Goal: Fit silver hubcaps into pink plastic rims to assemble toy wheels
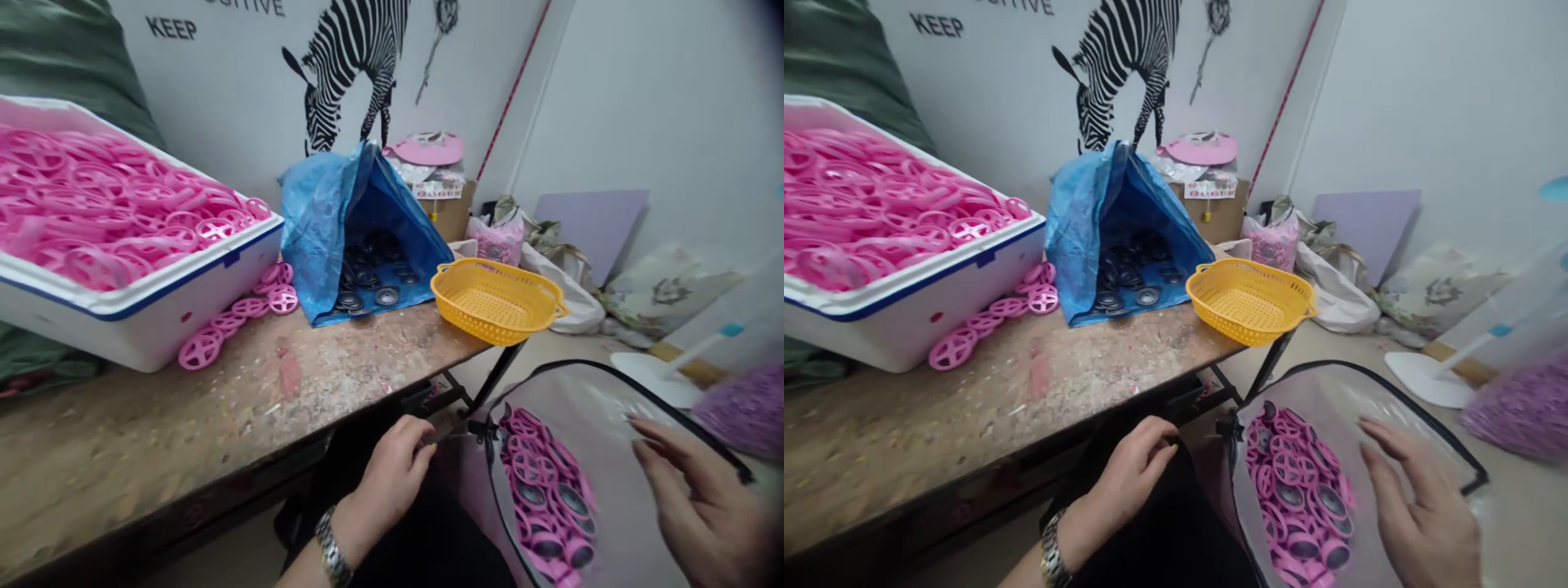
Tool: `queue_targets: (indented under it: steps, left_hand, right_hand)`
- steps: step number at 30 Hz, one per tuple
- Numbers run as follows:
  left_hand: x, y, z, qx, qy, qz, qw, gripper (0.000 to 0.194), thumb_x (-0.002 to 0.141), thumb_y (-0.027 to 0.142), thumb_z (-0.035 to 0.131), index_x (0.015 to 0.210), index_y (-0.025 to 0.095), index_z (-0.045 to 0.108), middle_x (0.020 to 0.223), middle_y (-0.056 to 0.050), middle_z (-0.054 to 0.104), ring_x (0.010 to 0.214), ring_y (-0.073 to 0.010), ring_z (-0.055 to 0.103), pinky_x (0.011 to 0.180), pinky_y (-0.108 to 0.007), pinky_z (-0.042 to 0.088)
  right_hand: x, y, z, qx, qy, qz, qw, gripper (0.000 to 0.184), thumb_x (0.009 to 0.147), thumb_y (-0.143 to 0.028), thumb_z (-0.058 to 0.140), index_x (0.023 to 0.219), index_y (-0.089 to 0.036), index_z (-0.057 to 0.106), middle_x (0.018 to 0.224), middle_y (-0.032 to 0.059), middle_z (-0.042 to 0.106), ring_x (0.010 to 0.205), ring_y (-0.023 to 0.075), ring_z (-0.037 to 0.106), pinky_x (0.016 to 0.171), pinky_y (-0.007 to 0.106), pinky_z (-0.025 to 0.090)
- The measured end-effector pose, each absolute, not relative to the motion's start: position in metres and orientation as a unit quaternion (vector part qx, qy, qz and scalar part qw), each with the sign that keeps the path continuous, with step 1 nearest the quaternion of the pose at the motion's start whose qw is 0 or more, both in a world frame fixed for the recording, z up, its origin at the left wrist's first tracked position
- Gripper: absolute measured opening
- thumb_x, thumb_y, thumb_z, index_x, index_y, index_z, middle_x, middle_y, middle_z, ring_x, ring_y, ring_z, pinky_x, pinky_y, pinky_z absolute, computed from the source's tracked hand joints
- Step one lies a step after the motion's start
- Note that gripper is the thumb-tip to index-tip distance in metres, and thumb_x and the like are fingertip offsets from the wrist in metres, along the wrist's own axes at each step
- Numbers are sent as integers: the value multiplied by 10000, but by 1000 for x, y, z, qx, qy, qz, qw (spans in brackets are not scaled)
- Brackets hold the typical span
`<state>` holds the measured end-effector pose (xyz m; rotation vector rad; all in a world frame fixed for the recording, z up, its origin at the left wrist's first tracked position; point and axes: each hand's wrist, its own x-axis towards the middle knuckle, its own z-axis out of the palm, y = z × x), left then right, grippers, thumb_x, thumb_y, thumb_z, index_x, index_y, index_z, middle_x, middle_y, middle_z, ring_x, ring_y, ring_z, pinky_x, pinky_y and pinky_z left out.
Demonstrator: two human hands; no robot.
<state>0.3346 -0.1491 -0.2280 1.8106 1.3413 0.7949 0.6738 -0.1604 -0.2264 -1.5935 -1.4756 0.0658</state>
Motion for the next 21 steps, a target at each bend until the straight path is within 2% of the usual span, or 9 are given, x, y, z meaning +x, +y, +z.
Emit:
queue_targets:
  steps: [3, 6, 14, 21]
  left_hand:
    - [315, -160, -218, 686, 526, 335, 374, 150, 929, 225, 518, 1008, 224, 645, 1005, -65, 659, 890, -189, 621, 824, -318, 506]
    - [296, -170, -204, 676, 522, 366, 370, 161, 955, 263, 502, 998, 233, 654, 999, -68, 676, 919, -193, 638, 837, -310, 517]
    - [234, -172, -177, 658, 554, 448, 244, 179, 947, 291, 521, 1001, 257, 689, 955, -72, 719, 888, -215, 677, 801, -330, 554]
    - [196, -167, -180, 618, 603, 465, 194, 185, 932, 298, 542, 1006, 259, 706, 992, -70, 740, 931, -228, 700, 829, -341, 569]
  right_hand:
    - [625, -141, -205, -574, -674, 59, 461, 253, 895, -459, 544, 1040, -306, 685, 1080, 70, 732, 1019, 295, 685, 947, 495, 533]
    - [581, -121, -193, -504, -723, 103, 462, 205, 923, -395, 543, 1028, -313, 700, 1071, 50, 744, 990, 256, 698, 902, 432, 569]
    - [488, -51, -179, -407, -804, 195, 387, 242, 961, -364, 512, 1112, -249, 662, 1137, 74, 711, 1077, 242, 656, 943, 403, 534]
    - [439, 41, -192, -407, -822, 163, 364, 275, 925, -360, 495, 1091, -217, 663, 1141, 102, 703, 1111, 275, 628, 1013, 457, 465]
